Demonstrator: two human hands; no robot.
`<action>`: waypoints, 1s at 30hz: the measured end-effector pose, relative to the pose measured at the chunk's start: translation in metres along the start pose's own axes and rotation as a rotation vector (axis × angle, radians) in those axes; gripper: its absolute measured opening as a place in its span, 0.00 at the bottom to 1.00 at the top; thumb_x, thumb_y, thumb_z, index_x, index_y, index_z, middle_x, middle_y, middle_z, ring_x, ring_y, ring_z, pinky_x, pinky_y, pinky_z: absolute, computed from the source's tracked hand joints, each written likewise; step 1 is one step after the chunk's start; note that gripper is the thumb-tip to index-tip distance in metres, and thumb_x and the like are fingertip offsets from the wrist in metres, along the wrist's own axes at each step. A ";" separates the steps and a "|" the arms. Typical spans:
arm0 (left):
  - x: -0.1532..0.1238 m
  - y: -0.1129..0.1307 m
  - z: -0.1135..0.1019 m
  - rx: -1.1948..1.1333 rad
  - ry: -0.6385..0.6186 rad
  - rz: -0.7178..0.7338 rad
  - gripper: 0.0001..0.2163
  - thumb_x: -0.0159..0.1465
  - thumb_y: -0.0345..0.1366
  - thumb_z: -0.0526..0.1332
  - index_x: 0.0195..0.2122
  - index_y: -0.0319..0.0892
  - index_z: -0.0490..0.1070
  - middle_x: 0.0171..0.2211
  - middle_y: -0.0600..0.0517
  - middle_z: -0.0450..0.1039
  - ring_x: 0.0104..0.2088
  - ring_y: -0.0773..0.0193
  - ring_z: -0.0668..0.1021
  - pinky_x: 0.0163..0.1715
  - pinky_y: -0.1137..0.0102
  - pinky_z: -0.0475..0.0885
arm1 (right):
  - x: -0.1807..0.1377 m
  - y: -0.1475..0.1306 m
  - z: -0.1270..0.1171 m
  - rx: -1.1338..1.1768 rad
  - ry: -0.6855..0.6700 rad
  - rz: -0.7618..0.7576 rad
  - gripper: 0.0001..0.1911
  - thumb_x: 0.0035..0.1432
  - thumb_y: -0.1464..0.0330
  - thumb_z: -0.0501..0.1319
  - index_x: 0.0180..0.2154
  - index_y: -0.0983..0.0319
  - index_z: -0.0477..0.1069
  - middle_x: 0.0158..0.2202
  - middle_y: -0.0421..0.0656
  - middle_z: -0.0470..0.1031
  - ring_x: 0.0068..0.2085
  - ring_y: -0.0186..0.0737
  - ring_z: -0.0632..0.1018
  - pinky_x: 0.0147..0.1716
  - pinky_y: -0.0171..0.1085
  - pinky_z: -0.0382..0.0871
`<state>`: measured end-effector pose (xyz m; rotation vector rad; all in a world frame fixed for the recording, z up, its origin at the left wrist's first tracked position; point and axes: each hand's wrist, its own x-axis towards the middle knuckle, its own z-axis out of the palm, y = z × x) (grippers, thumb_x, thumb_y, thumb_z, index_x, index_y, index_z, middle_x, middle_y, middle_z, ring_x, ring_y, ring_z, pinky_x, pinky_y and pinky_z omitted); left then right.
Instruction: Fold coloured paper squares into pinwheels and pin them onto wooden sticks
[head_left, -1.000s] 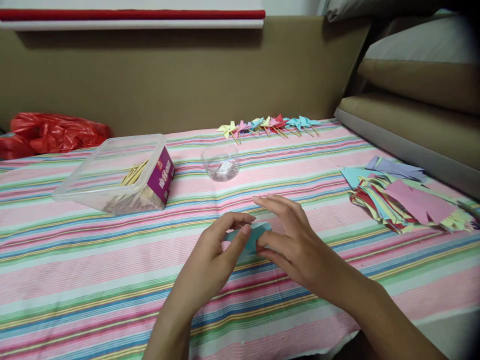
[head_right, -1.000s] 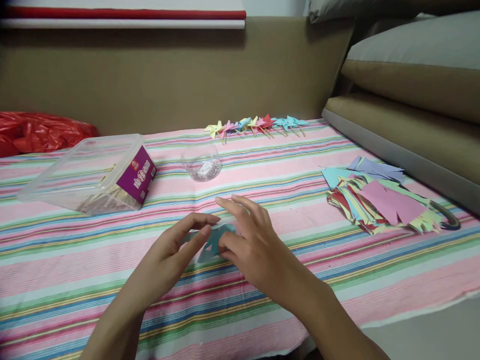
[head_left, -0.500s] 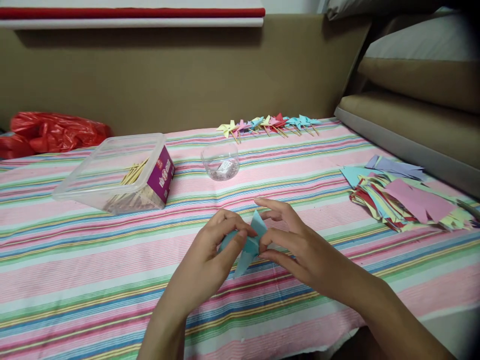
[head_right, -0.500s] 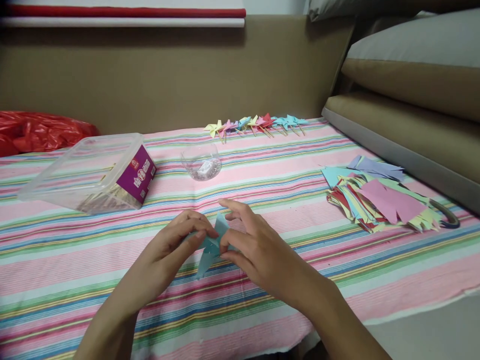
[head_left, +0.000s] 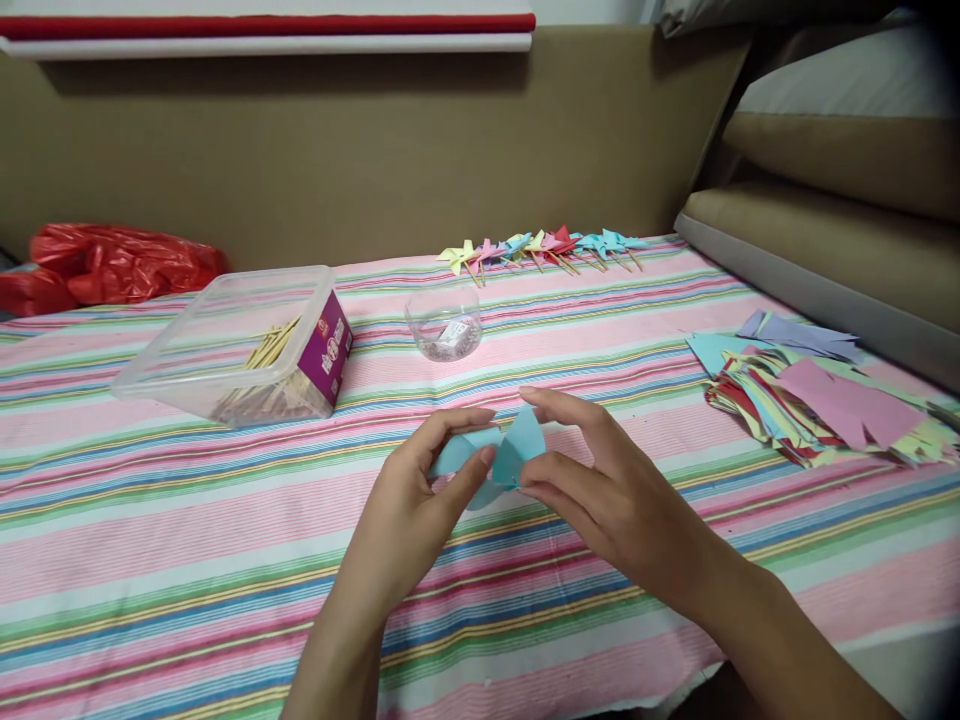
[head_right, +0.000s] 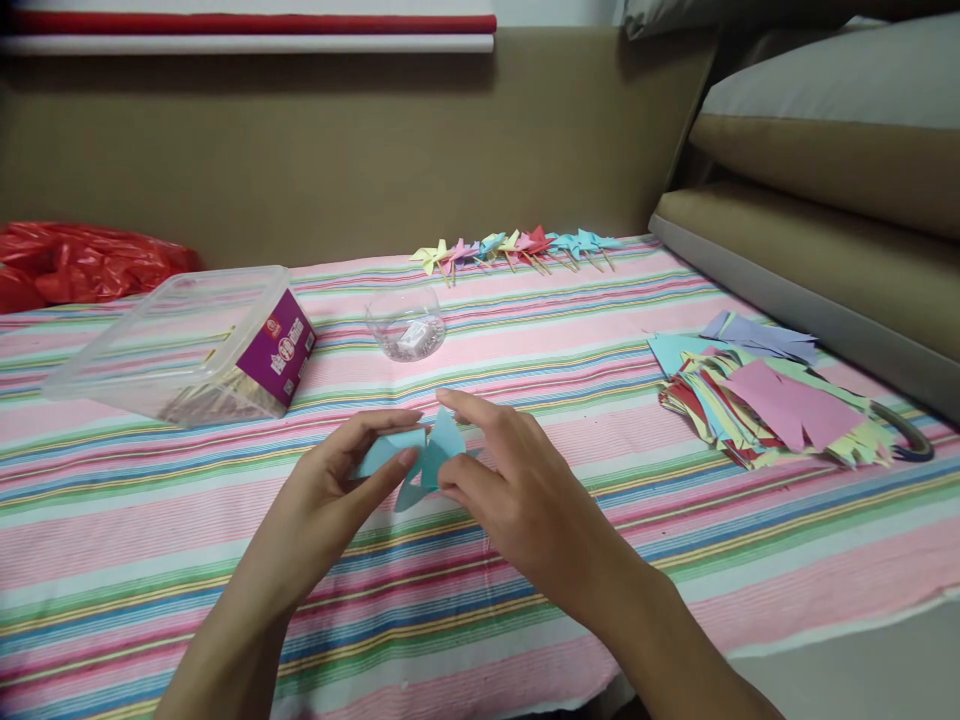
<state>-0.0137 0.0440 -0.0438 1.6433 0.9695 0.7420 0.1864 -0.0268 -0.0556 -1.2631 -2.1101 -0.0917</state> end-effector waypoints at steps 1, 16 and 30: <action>-0.001 0.001 0.000 -0.001 0.006 -0.007 0.11 0.69 0.42 0.64 0.52 0.54 0.74 0.50 0.55 0.76 0.43 0.62 0.78 0.34 0.72 0.71 | 0.000 0.000 0.001 0.005 0.005 -0.001 0.06 0.69 0.76 0.58 0.40 0.62 0.73 0.65 0.54 0.60 0.65 0.54 0.69 0.59 0.54 0.74; -0.003 0.002 0.002 0.010 -0.084 0.096 0.11 0.73 0.39 0.58 0.52 0.51 0.78 0.51 0.55 0.80 0.51 0.64 0.78 0.48 0.74 0.71 | 0.001 -0.001 0.002 0.137 -0.012 0.113 0.07 0.70 0.74 0.58 0.38 0.60 0.73 0.65 0.51 0.57 0.57 0.47 0.73 0.51 0.47 0.75; -0.005 0.007 -0.002 -0.018 -0.131 0.072 0.09 0.73 0.40 0.59 0.48 0.54 0.79 0.52 0.56 0.80 0.53 0.64 0.80 0.49 0.76 0.72 | 0.002 -0.002 0.001 0.221 -0.015 0.153 0.06 0.70 0.75 0.58 0.39 0.61 0.71 0.66 0.50 0.57 0.51 0.42 0.72 0.49 0.45 0.74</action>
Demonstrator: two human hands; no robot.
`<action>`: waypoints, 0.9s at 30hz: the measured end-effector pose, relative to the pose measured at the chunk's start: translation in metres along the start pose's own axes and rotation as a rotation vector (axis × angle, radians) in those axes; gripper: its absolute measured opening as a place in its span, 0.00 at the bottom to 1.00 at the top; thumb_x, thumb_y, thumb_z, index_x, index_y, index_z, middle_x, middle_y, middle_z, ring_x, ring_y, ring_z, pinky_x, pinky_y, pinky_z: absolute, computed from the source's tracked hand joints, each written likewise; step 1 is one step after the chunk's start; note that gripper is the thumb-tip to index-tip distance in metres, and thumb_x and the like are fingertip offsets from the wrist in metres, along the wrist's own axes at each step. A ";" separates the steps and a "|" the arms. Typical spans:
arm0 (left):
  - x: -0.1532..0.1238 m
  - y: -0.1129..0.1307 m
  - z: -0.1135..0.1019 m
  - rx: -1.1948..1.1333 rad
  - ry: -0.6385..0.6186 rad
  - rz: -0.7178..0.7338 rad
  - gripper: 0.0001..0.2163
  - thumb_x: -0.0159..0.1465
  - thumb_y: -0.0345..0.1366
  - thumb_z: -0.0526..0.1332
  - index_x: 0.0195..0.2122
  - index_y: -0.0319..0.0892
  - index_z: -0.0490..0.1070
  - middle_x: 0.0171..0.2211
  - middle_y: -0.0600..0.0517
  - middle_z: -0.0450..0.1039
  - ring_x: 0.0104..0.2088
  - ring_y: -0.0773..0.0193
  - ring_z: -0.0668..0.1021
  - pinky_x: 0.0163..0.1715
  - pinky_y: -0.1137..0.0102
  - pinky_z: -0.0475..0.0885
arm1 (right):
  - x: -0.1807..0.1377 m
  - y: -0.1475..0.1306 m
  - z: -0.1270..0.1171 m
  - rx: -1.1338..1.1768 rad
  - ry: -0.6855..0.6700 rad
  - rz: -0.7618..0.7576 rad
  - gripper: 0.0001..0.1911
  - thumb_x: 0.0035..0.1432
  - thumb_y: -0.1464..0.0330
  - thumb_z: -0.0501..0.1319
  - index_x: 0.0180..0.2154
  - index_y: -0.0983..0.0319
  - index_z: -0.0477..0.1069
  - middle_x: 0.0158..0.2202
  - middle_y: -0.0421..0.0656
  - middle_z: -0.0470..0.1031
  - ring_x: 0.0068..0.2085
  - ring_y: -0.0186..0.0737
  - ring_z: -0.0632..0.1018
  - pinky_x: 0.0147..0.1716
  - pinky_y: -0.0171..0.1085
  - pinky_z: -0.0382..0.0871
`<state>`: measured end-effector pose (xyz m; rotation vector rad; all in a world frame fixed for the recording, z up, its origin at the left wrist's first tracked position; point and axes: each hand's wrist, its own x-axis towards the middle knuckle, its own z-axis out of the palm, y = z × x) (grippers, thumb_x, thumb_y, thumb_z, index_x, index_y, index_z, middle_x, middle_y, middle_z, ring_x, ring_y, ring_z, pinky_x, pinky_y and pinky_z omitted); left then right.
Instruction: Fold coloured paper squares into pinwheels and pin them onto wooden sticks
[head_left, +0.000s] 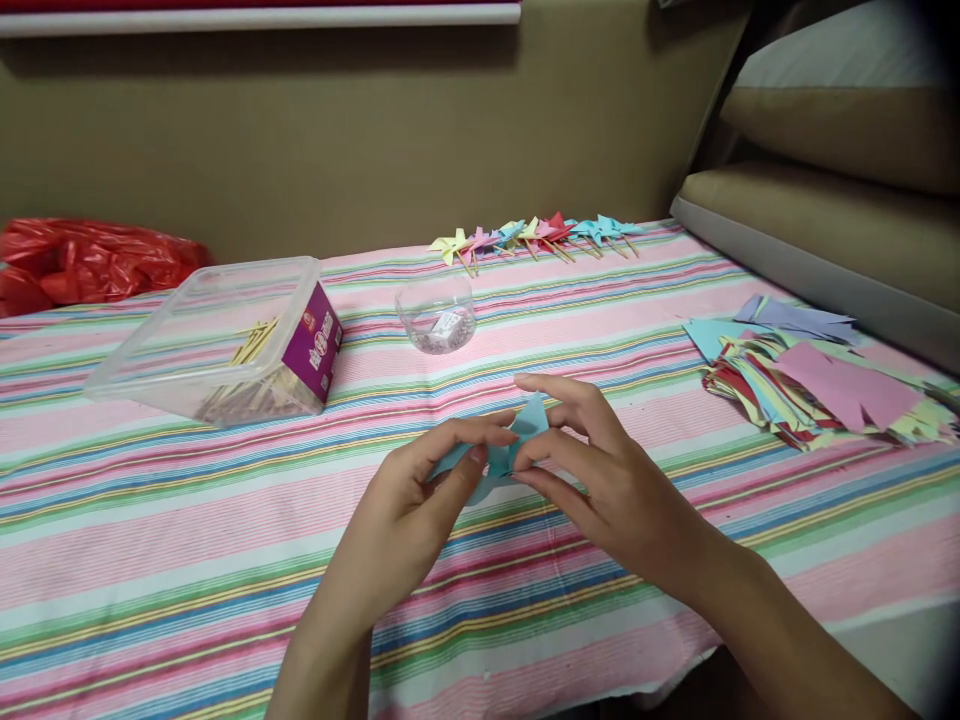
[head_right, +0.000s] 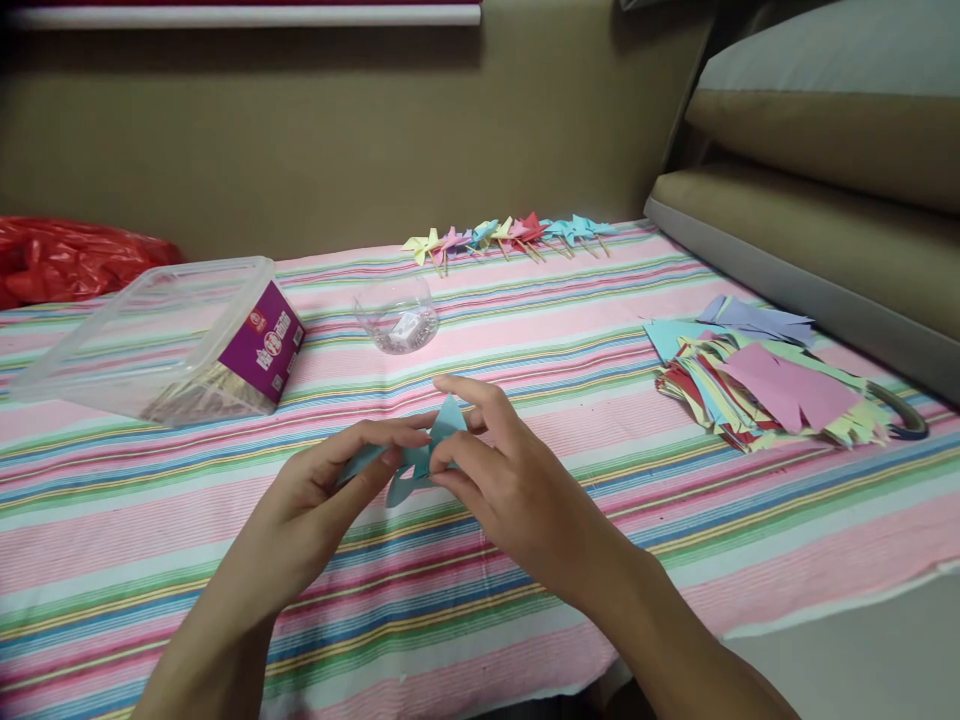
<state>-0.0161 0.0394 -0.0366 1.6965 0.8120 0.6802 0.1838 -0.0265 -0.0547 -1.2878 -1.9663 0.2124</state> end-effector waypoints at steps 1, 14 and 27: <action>0.000 0.000 0.000 0.014 0.003 0.002 0.09 0.73 0.40 0.59 0.48 0.55 0.79 0.51 0.57 0.81 0.52 0.65 0.80 0.48 0.76 0.72 | 0.000 0.000 0.000 0.005 -0.002 0.003 0.06 0.70 0.75 0.58 0.39 0.61 0.71 0.66 0.50 0.57 0.50 0.42 0.72 0.49 0.45 0.74; 0.001 0.002 -0.001 -0.039 -0.073 0.013 0.11 0.73 0.37 0.59 0.51 0.49 0.79 0.58 0.53 0.78 0.60 0.61 0.76 0.56 0.74 0.70 | -0.001 0.000 -0.001 -0.003 -0.007 0.010 0.06 0.70 0.74 0.58 0.39 0.60 0.71 0.65 0.49 0.58 0.47 0.40 0.72 0.46 0.45 0.73; -0.004 0.005 0.001 -0.170 -0.120 -0.016 0.11 0.73 0.38 0.59 0.55 0.53 0.74 0.48 0.55 0.78 0.43 0.65 0.77 0.41 0.73 0.70 | 0.001 -0.001 0.003 0.087 0.058 0.081 0.05 0.68 0.74 0.60 0.40 0.58 0.71 0.64 0.50 0.62 0.43 0.40 0.77 0.40 0.45 0.78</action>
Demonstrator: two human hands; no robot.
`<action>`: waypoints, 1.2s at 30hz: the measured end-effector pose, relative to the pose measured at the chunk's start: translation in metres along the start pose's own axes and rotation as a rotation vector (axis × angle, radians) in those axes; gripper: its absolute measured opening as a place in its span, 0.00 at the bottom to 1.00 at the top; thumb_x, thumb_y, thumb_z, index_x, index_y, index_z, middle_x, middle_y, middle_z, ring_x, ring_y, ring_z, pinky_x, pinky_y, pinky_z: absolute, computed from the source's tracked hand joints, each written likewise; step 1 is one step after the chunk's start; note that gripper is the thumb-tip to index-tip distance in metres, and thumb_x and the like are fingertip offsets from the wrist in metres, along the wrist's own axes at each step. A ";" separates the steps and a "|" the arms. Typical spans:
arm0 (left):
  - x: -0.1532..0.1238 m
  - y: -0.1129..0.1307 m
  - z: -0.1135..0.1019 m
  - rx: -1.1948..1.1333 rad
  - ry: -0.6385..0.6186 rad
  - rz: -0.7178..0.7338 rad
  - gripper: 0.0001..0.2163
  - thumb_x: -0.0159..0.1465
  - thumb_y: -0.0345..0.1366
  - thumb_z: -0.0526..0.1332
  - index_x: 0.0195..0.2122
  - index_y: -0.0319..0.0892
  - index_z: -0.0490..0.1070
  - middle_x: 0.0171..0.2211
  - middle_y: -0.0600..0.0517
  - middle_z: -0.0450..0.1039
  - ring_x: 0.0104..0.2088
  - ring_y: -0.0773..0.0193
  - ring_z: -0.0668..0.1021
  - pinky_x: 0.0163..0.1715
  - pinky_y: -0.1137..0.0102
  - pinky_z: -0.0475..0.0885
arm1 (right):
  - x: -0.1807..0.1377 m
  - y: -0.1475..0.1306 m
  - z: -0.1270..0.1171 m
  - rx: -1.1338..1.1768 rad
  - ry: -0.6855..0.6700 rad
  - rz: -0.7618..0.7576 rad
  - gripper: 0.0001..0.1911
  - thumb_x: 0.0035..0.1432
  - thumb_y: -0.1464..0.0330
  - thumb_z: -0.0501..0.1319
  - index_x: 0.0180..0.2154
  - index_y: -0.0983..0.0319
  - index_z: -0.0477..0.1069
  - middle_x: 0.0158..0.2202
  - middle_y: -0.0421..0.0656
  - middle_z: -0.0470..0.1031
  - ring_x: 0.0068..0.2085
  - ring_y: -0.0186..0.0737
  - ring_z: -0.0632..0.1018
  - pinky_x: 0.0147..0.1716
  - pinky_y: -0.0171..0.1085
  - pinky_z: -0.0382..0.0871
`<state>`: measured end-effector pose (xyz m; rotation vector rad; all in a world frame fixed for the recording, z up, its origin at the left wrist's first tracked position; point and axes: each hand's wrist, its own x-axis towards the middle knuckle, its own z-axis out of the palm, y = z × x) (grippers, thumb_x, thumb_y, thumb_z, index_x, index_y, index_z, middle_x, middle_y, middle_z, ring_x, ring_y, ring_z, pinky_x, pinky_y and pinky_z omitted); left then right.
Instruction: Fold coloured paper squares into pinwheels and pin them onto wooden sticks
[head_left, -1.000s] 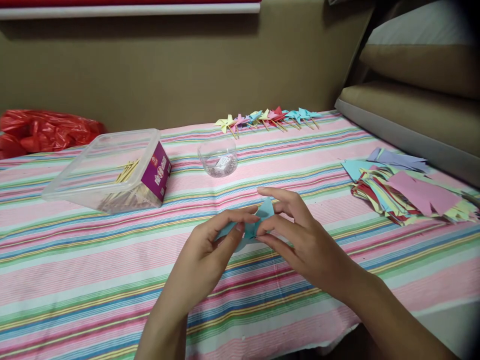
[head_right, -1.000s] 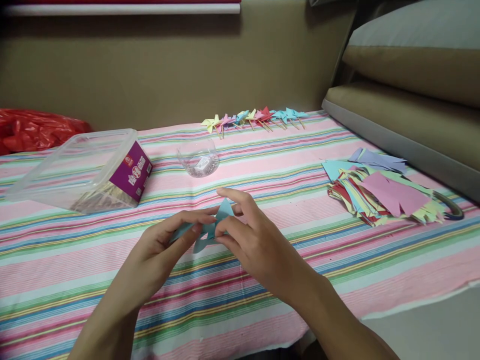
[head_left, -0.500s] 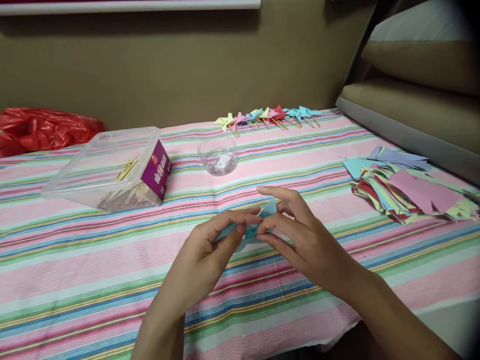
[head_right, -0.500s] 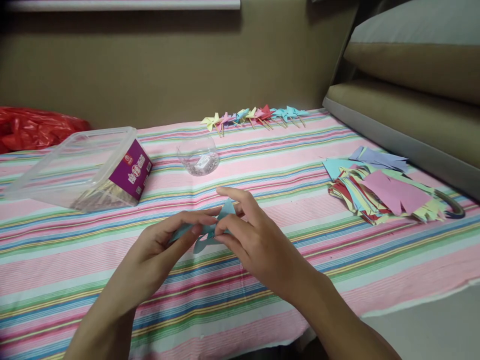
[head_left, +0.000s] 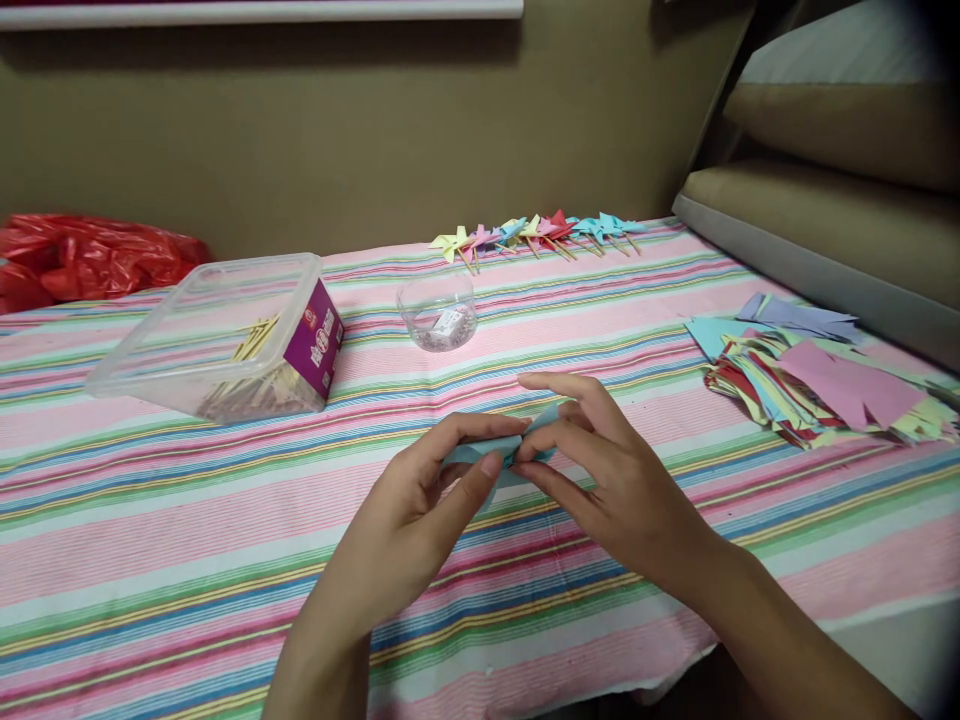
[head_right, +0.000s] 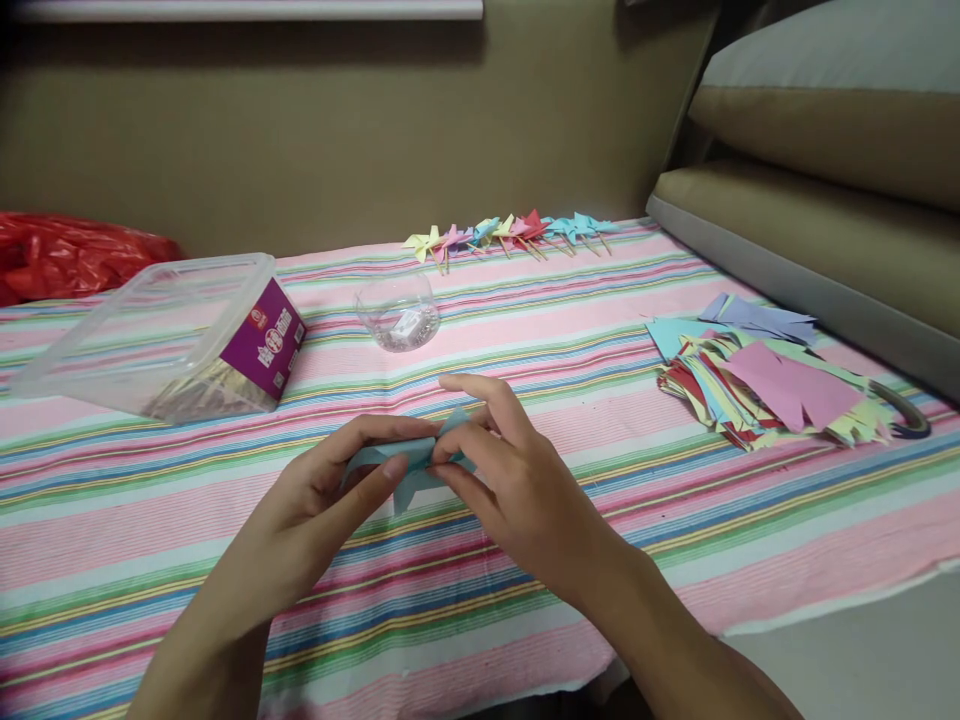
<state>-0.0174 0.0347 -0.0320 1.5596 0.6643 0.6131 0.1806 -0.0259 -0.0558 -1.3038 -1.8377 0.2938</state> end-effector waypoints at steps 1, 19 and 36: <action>0.000 0.000 0.000 -0.017 -0.004 -0.004 0.11 0.73 0.38 0.59 0.55 0.53 0.73 0.47 0.54 0.78 0.42 0.65 0.77 0.41 0.73 0.70 | 0.000 0.000 0.001 0.008 0.019 0.000 0.05 0.68 0.75 0.61 0.41 0.58 0.71 0.63 0.50 0.63 0.44 0.40 0.78 0.41 0.44 0.78; 0.000 -0.003 0.009 0.177 0.229 0.330 0.12 0.64 0.30 0.70 0.45 0.56 0.80 0.49 0.54 0.77 0.54 0.60 0.76 0.52 0.70 0.74 | 0.004 -0.009 -0.001 -0.076 0.276 -0.180 0.10 0.63 0.81 0.64 0.40 0.60 0.74 0.41 0.45 0.79 0.45 0.41 0.79 0.44 0.42 0.75; 0.000 -0.002 0.014 0.200 0.397 0.236 0.07 0.68 0.37 0.66 0.46 0.52 0.81 0.41 0.53 0.83 0.42 0.58 0.82 0.42 0.67 0.75 | 0.001 -0.019 0.002 0.069 0.368 0.117 0.07 0.63 0.74 0.65 0.38 0.54 0.76 0.31 0.39 0.74 0.31 0.37 0.76 0.20 0.34 0.67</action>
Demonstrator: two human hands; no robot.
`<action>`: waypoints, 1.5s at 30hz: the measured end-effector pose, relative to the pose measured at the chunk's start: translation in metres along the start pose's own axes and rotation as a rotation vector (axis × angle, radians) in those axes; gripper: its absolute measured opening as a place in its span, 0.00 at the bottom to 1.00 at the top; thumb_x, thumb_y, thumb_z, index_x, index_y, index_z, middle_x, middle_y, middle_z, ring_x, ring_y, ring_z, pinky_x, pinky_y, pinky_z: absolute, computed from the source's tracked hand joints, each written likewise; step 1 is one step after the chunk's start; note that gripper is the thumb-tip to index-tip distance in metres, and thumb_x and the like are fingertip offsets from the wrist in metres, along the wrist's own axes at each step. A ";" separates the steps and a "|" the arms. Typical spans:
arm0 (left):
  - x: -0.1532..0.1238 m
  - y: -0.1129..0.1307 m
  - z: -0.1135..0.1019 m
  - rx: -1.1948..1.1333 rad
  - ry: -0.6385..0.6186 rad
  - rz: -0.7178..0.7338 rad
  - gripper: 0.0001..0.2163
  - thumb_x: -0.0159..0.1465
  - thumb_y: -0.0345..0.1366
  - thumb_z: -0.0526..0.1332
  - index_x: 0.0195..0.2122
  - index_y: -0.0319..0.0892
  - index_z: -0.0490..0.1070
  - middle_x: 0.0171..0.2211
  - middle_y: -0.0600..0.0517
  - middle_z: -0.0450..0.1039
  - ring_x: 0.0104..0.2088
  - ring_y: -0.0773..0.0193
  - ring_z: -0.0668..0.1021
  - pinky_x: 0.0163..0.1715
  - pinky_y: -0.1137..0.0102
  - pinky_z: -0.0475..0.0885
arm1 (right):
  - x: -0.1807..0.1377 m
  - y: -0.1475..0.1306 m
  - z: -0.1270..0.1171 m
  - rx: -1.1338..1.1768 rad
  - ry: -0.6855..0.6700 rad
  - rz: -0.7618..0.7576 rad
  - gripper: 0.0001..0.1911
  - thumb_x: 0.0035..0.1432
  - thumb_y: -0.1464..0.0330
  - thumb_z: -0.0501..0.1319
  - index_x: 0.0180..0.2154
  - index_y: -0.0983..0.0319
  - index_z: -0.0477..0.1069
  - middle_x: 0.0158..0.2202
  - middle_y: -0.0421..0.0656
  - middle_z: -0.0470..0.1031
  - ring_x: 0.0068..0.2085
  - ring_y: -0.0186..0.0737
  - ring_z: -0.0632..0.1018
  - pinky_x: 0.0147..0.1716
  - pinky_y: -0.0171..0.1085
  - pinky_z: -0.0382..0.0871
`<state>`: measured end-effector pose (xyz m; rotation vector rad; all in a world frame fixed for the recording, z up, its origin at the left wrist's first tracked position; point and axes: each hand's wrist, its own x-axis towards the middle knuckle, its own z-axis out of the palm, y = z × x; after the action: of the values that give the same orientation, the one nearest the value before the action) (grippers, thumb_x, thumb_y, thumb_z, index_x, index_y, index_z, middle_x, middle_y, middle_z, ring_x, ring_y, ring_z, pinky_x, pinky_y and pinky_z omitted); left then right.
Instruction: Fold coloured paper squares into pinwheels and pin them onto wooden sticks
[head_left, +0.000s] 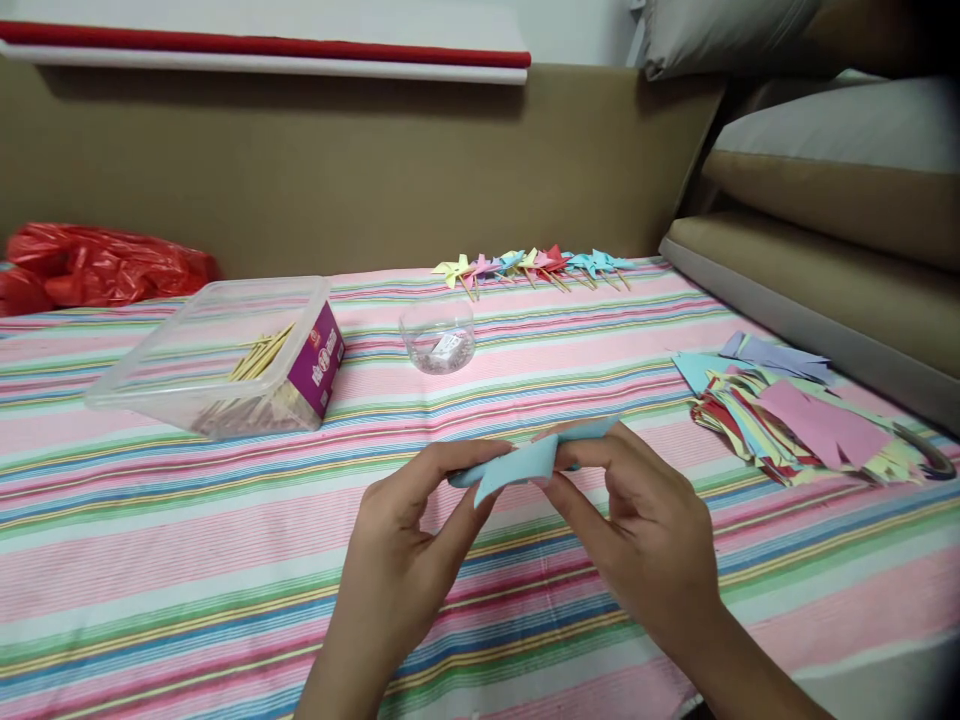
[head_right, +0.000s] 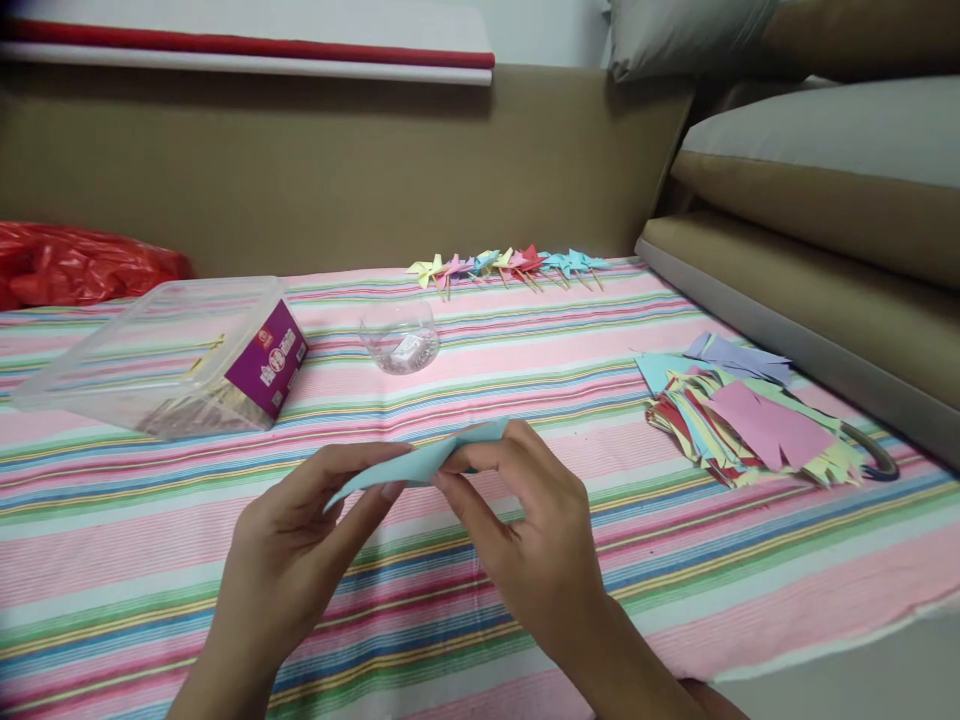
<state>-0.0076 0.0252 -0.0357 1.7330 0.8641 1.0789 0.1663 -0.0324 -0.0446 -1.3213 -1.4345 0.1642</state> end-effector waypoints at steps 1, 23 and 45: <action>0.000 0.000 0.000 0.006 -0.009 0.001 0.08 0.68 0.37 0.66 0.47 0.51 0.81 0.42 0.52 0.83 0.43 0.57 0.82 0.43 0.67 0.75 | 0.000 -0.001 0.000 0.011 0.000 0.037 0.07 0.62 0.73 0.66 0.38 0.54 0.77 0.32 0.39 0.74 0.30 0.36 0.76 0.16 0.33 0.64; -0.002 0.002 -0.005 -0.054 -0.197 0.028 0.12 0.70 0.33 0.62 0.51 0.56 0.78 0.47 0.55 0.81 0.48 0.62 0.81 0.47 0.73 0.74 | 0.006 0.009 -0.006 0.096 -0.135 -0.064 0.07 0.65 0.75 0.63 0.39 0.56 0.76 0.46 0.41 0.74 0.45 0.36 0.77 0.43 0.34 0.75; -0.001 -0.005 0.000 -0.090 -0.190 0.081 0.11 0.71 0.33 0.61 0.50 0.57 0.77 0.44 0.53 0.73 0.46 0.63 0.76 0.44 0.72 0.72 | 0.000 0.005 0.004 0.374 0.026 0.125 0.17 0.57 0.76 0.68 0.41 0.52 0.66 0.46 0.39 0.73 0.47 0.39 0.78 0.42 0.39 0.74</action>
<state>-0.0081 0.0263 -0.0408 1.7743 0.6232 0.9723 0.1665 -0.0289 -0.0494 -1.0983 -1.2273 0.4729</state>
